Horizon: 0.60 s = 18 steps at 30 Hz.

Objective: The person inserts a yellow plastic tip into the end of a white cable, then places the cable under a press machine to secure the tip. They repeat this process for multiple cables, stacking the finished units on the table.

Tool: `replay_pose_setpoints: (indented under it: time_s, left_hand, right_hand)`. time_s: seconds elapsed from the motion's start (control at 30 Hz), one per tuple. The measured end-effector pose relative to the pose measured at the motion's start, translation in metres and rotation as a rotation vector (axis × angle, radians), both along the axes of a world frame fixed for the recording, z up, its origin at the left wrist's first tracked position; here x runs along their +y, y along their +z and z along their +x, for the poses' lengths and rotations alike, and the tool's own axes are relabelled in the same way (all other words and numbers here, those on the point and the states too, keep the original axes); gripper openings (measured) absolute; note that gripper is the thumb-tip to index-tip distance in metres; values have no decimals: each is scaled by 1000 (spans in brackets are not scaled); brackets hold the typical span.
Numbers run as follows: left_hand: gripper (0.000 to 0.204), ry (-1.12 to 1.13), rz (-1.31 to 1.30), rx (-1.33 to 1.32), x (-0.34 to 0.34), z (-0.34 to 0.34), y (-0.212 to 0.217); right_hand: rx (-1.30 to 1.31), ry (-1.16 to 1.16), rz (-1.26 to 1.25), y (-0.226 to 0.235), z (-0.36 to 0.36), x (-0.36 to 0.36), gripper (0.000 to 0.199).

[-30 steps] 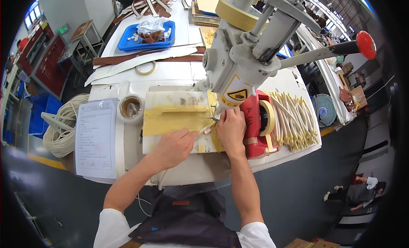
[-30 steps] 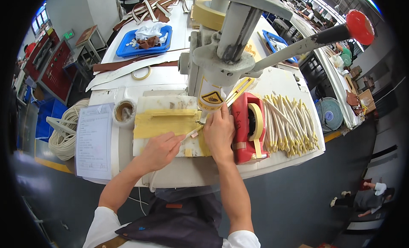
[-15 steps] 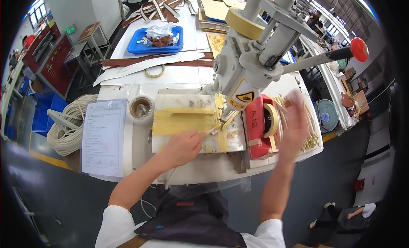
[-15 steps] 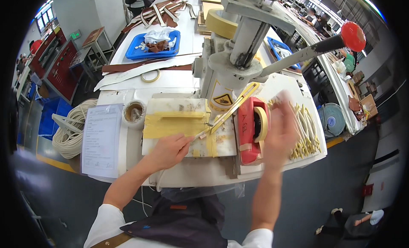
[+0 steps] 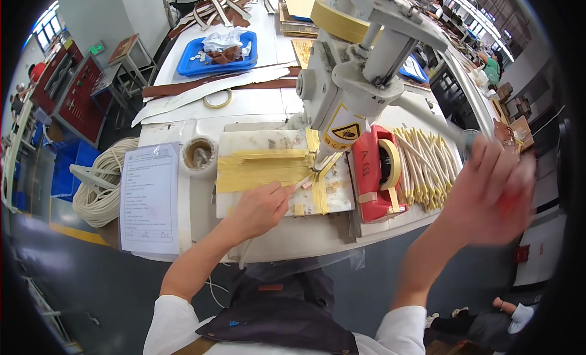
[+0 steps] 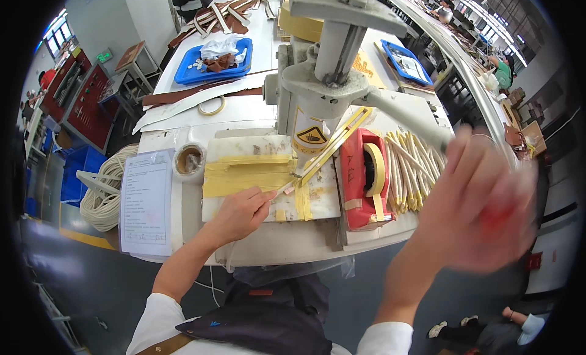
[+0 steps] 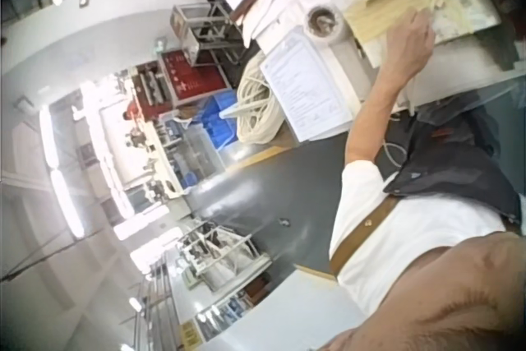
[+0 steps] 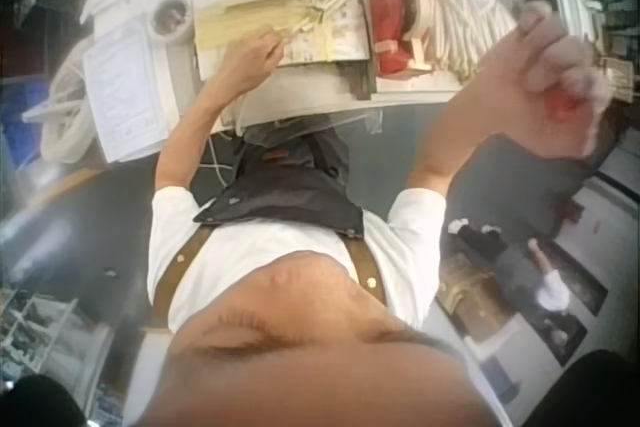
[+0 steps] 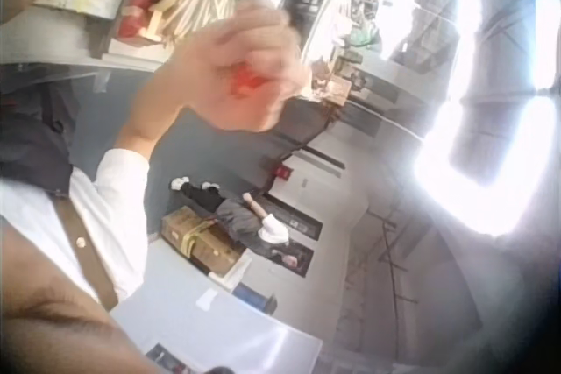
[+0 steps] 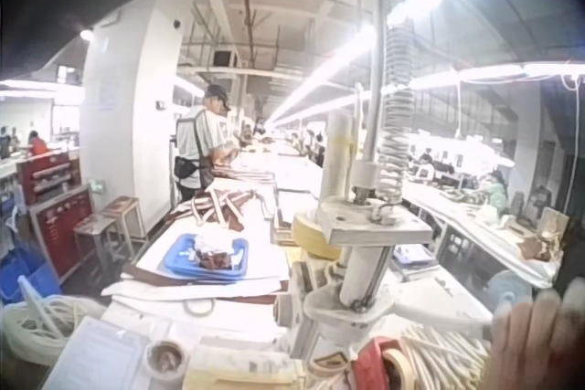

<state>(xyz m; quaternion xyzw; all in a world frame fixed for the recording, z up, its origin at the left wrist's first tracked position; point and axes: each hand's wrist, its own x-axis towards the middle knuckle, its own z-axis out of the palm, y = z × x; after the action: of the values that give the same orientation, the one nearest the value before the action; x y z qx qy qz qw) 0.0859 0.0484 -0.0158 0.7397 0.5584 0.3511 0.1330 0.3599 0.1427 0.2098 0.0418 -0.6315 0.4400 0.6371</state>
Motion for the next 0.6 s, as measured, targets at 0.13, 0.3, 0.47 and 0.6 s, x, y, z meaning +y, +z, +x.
replay_pose_setpoints:
  time_s: [0.13, 0.3, 0.47, 0.6]
  left_hand:
    - [25, -10, 22, -21, 3, 0, 2]
    - [27, 2, 53, -17, 0, -4, -4]
    - [31, 82, -71, -237, -3, 1, 11]
    - [29, 187, -214, -443, -5, -9, 7]
  right_hand:
    - [-66, -360, 155, -87, 14, -35, 31]
    - [-143, -235, 54, -30, 16, -23, 32]
    - [-198, 24, -13, 58, 1, 66, 41]
    - [-56, -431, -259, 84, -57, 47, 37]
